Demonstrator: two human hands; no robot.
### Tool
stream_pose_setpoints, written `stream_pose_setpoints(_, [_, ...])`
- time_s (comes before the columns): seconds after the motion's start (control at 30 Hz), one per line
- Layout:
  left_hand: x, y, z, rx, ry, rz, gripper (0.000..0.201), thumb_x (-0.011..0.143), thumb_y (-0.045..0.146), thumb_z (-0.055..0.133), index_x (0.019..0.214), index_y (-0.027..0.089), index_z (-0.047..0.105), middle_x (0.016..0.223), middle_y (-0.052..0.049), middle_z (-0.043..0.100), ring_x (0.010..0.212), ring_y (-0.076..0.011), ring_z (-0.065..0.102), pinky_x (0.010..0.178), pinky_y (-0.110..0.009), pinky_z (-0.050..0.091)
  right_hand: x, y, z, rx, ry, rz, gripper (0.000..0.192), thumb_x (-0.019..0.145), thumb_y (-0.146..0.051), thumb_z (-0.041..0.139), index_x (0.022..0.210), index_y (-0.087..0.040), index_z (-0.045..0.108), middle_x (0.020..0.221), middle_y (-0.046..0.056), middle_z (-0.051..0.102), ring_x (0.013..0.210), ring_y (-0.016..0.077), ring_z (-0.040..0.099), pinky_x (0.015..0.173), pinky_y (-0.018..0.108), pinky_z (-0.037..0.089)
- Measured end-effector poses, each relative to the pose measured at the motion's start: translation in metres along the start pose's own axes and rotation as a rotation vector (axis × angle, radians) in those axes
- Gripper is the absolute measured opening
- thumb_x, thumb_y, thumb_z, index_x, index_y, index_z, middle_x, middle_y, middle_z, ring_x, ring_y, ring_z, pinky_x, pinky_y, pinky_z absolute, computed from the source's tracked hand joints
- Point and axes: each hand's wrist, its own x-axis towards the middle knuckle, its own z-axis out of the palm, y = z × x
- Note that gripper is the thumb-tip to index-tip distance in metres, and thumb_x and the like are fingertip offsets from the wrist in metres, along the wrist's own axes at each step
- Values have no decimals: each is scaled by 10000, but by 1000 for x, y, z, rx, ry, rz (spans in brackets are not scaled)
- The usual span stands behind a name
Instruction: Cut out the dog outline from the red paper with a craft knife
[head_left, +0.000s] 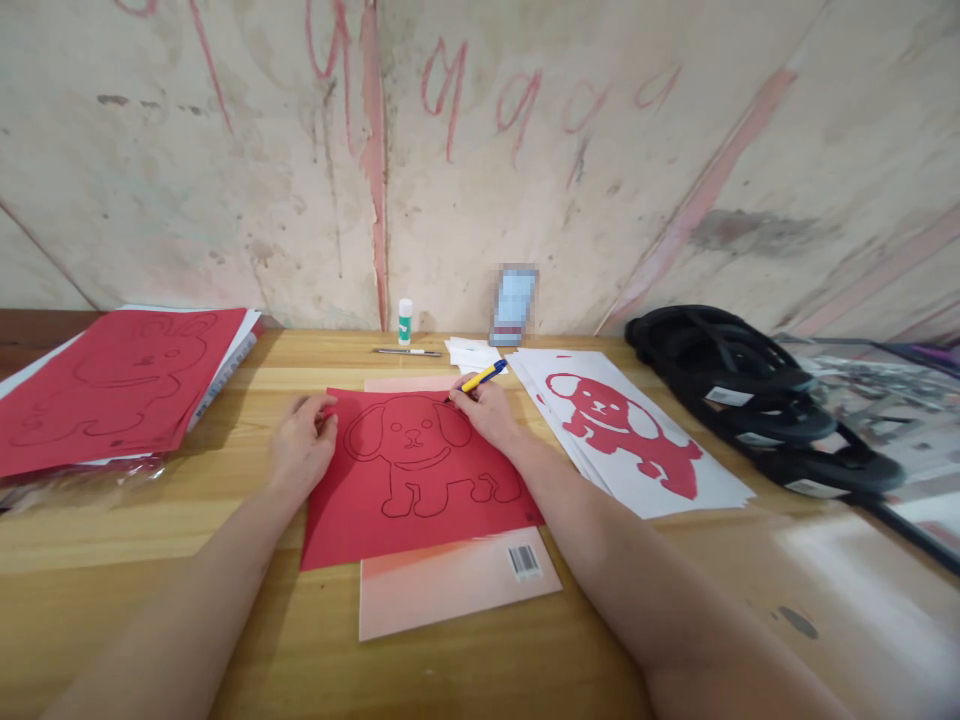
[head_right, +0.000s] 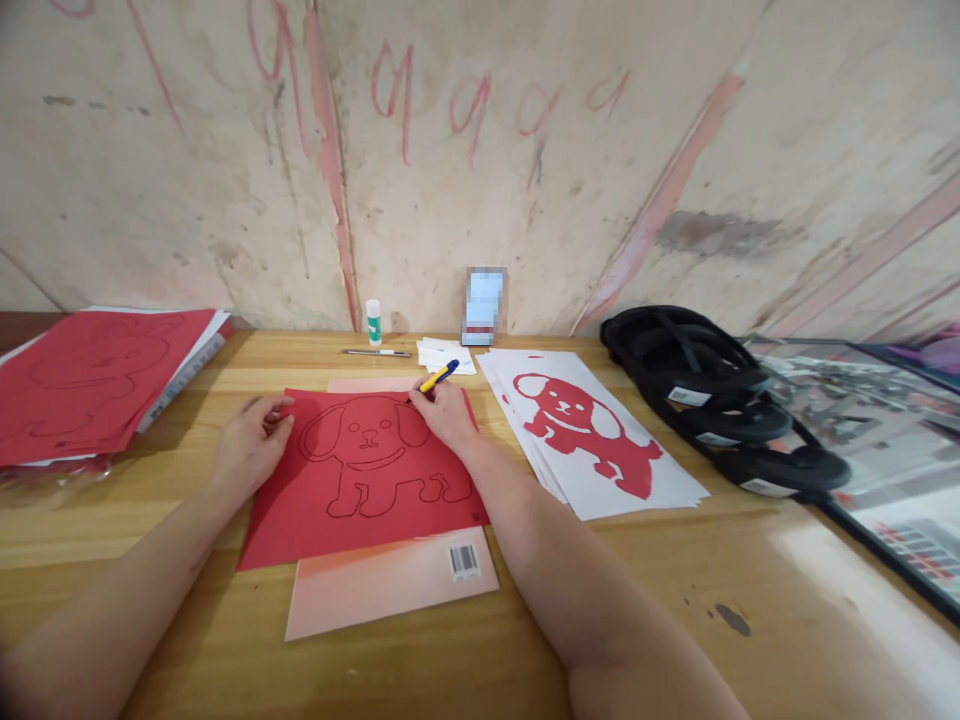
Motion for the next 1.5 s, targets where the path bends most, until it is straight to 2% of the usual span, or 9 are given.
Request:
stream_pose_setpoints(0.13, [0, -3, 1, 80, 139, 185, 209, 797, 235, 532, 968, 185, 641, 1143, -112, 576, 1074, -282, 555, 961, -439, 450, 0, 2, 1, -3, 5, -17, 158, 758, -324, 514, 695, -186, 555, 673, 8, 589, 673, 161, 545, 659, 268, 398])
stream_pose_setpoints(0.2, [-1, -2, 2, 99, 171, 299, 192, 824, 225, 527, 973, 188, 642, 1179, -112, 582, 1107, -284, 538, 982, -460, 434, 0, 3, 1, 1, 9, -21, 162, 760, -328, 511, 693, -186, 553, 673, 9, 586, 671, 161, 543, 657, 268, 398])
stream_pose_setpoints(0.27, [-3, 1, 2, 69, 126, 417, 189, 861, 207, 500, 989, 192, 639, 1130, -94, 621, 1063, -253, 562, 965, -435, 450, 0, 3, 1, -2, 14, -17, 163, 755, -331, 513, 691, -187, 552, 674, 10, 585, 669, 161, 540, 651, 266, 397])
stream_pose_setpoints(0.33, [-5, 4, 3, 26, 25, 527, 199, 889, 192, 477, 1010, 189, 635, 1066, -76, 654, 1006, -223, 584, 948, -403, 464, 0, 2, 1, -8, 15, -13, 159, 748, -332, 515, 690, -189, 552, 673, 13, 585, 673, 162, 539, 647, 263, 397])
stream_pose_setpoints(0.43, [-8, 7, 4, 13, -112, 626, 204, 907, 184, 466, 1017, 188, 638, 1041, -67, 672, 971, -214, 589, 920, -391, 476, 0, 0, 1, -11, 16, -8, 155, 743, -330, 511, 695, -189, 551, 679, 17, 590, 684, 164, 543, 653, 261, 401])
stream_pose_setpoints(0.57, [-10, 8, 4, 17, -158, 641, 189, 903, 172, 472, 962, 195, 650, 1005, -57, 685, 935, -213, 592, 879, -388, 491, 0, -2, 0, -16, 15, 8, 154, 741, -325, 509, 689, -185, 546, 675, 17, 587, 682, 162, 542, 647, 258, 404])
stream_pose_setpoints(1.5, [-10, 8, 5, 6, -153, 621, 226, 898, 195, 450, 912, 183, 675, 980, -78, 703, 904, -225, 623, 853, -409, 510, -1, -1, 0, -48, 48, 17, 150, 742, -319, 501, 682, -188, 543, 652, 17, 588, 665, 166, 546, 634, 262, 410])
